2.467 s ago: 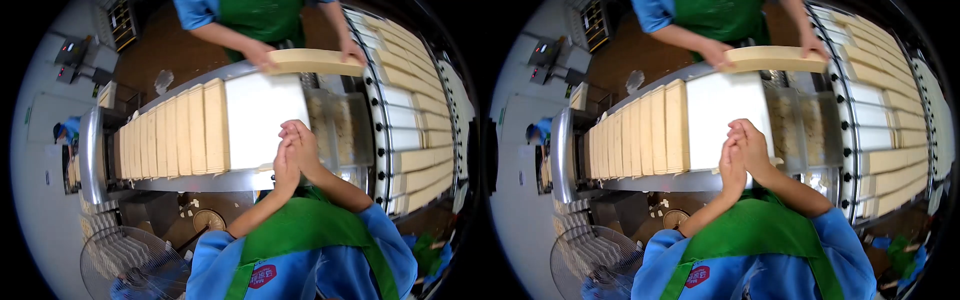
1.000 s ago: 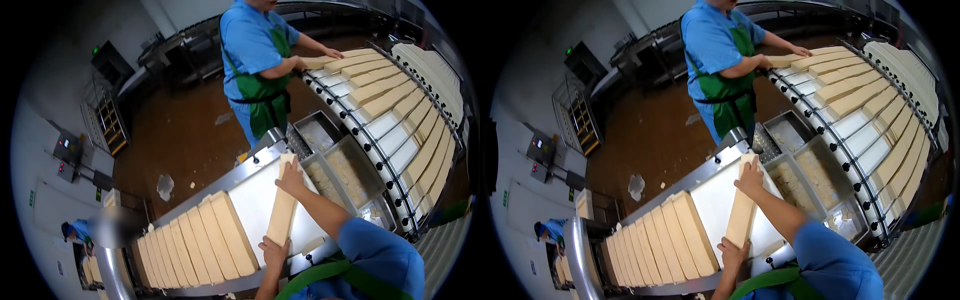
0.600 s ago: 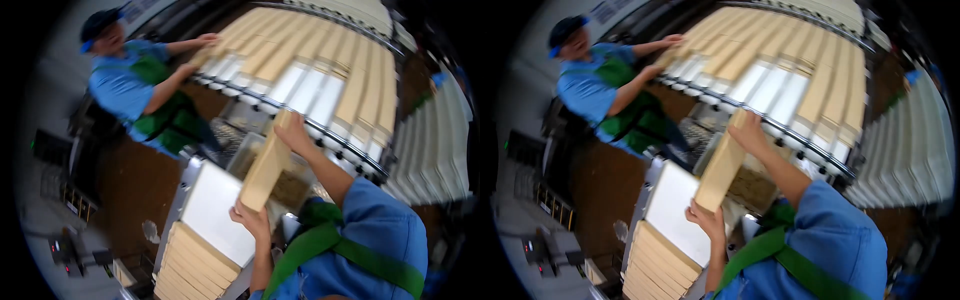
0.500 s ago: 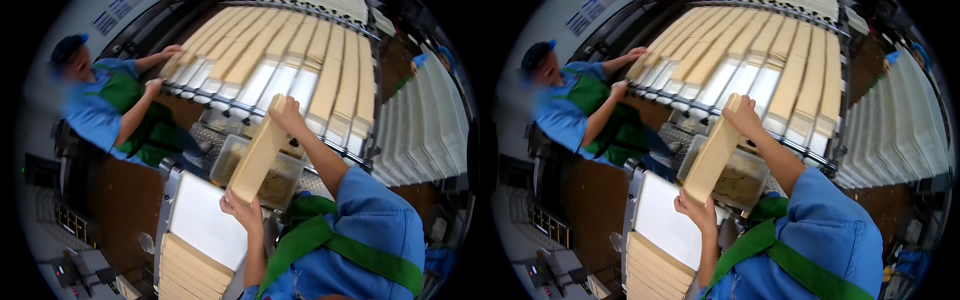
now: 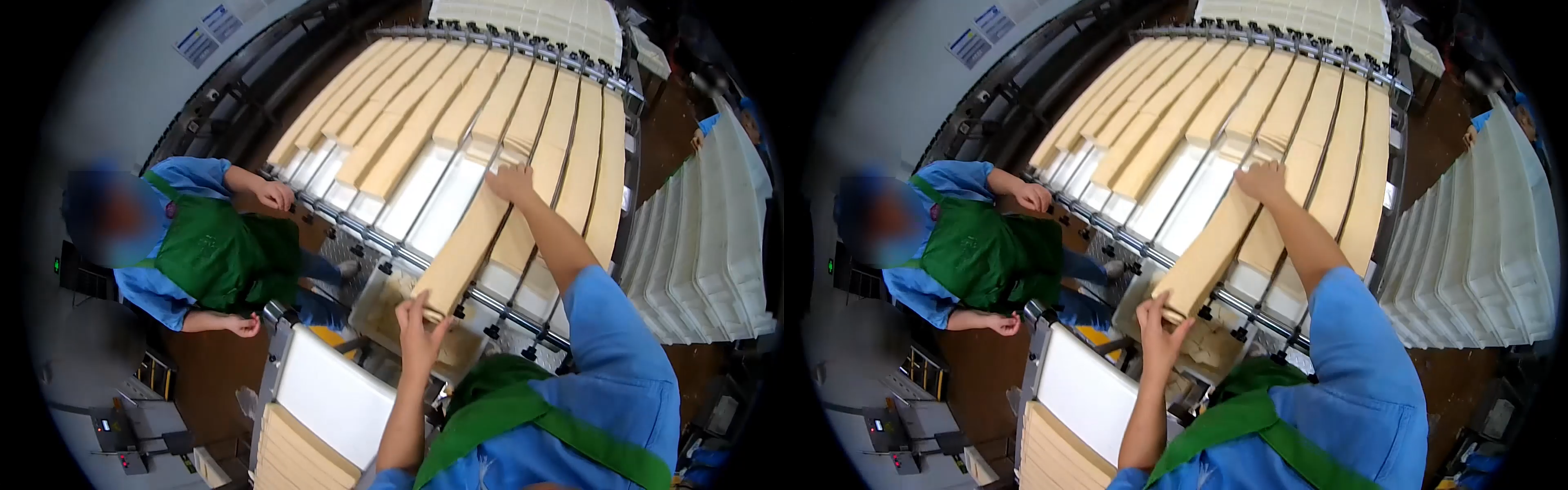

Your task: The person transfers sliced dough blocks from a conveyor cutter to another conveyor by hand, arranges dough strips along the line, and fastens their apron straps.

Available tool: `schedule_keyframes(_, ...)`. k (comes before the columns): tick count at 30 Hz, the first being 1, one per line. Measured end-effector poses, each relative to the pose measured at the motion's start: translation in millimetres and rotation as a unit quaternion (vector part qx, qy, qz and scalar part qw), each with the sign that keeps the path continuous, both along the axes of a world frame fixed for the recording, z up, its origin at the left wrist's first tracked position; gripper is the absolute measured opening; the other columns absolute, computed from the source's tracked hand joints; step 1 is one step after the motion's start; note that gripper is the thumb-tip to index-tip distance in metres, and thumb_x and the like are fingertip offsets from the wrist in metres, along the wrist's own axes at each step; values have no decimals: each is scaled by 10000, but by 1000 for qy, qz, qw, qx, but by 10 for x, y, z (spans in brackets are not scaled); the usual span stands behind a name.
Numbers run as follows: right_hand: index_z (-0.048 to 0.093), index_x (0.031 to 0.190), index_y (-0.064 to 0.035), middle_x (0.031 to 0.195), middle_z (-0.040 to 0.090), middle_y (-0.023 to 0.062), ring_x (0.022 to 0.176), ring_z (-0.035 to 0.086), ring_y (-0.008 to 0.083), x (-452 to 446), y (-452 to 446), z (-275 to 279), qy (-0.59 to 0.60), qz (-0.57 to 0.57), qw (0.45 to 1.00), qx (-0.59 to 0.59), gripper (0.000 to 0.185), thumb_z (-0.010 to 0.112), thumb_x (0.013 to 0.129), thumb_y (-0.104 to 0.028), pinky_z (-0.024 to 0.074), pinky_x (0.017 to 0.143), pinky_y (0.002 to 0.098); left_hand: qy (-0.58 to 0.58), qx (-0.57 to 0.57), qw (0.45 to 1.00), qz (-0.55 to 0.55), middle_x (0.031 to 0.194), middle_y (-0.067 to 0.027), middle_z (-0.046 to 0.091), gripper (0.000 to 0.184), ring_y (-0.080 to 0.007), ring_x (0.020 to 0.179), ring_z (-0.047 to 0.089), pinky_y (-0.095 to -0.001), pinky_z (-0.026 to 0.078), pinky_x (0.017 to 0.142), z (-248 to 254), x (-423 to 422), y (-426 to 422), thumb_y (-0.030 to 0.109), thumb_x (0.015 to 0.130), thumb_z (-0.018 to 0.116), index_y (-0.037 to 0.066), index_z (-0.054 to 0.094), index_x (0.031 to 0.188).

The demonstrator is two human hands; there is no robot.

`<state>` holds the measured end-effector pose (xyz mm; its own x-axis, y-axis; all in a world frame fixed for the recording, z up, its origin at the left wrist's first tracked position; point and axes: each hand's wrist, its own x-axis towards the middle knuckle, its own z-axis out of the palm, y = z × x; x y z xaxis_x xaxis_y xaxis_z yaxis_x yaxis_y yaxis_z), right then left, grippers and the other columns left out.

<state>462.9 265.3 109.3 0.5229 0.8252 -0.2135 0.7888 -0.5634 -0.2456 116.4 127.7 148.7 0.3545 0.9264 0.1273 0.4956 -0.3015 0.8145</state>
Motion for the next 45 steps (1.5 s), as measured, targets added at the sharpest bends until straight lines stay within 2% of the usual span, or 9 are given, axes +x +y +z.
schedule_keyframes(6,465,1283,67,1353,427,296,1255,391,372,166,133,-140,32,-25,999,32,664,350,895,-460,208,1055,452,11,-29,999,-9,1113,-132,416,646,-272,1020,489,-329,431,889,-130,295,189,69,699,795,66,494,1270)
schedule_keyframes(15,494,1225,33,1309,449,207,1243,378,335,318,130,-219,-83,4,991,109,587,426,889,-444,241,1030,504,30,-20,998,-44,1161,-138,401,622,-254,1028,491,-329,454,866,-239,566,376,32,745,744,60,461,1298)
schedule_keyframes(20,338,1396,16,1504,228,196,1389,181,376,-73,-25,-167,-74,-25,988,133,713,403,916,-506,122,1116,490,12,-10,990,-139,1209,-180,424,558,-315,1066,500,-353,455,886,-373,694,523,28,803,675,42,437,1308)
schedule_keyframes(26,306,1416,15,1495,254,223,1394,208,375,8,51,-318,-91,-1,992,87,779,462,891,-539,193,1104,531,-14,86,996,34,1185,-191,476,488,-343,1087,515,-371,457,897,-361,354,227,88,804,694,24,500,1248)
schedule_keyframes(29,455,1298,9,1314,487,199,1237,434,347,-16,55,-450,-151,26,972,176,657,632,831,-417,345,1028,465,22,27,991,132,1303,-203,386,620,-339,940,593,-393,494,826,-297,19,12,126,830,679,75,374,1367)
schedule_keyframes(32,522,1232,-12,1181,576,184,1119,531,348,-246,-121,-480,-37,195,894,402,477,674,819,-196,419,952,422,52,-36,975,211,1330,-210,369,612,-353,795,631,-414,511,760,-356,-354,-222,151,873,628,92,318,1397)
schedule_keyframes(34,579,1154,-24,1147,592,182,1049,568,320,-640,-308,-351,52,229,894,382,374,671,812,-143,444,892,393,33,-11,969,246,1205,-185,462,532,-344,905,609,-397,508,759,-455,-586,-411,113,872,608,87,375,1350)
schedule_keyframes(38,649,898,-8,927,658,146,892,595,283,-1384,-643,-284,146,330,880,308,123,649,814,-97,442,807,372,-44,-16,942,331,973,-125,529,315,-280,789,578,-339,485,697,-485,-975,-840,39,865,585,89,545,1173)
schedule_keyframes(45,666,943,-29,828,652,102,868,598,238,-2791,-1249,-47,271,477,812,199,126,595,866,-99,374,983,397,10,132,820,557,913,-121,551,194,-232,752,557,-312,476,638,-621,-2034,-1618,-18,853,570,21,608,1038)
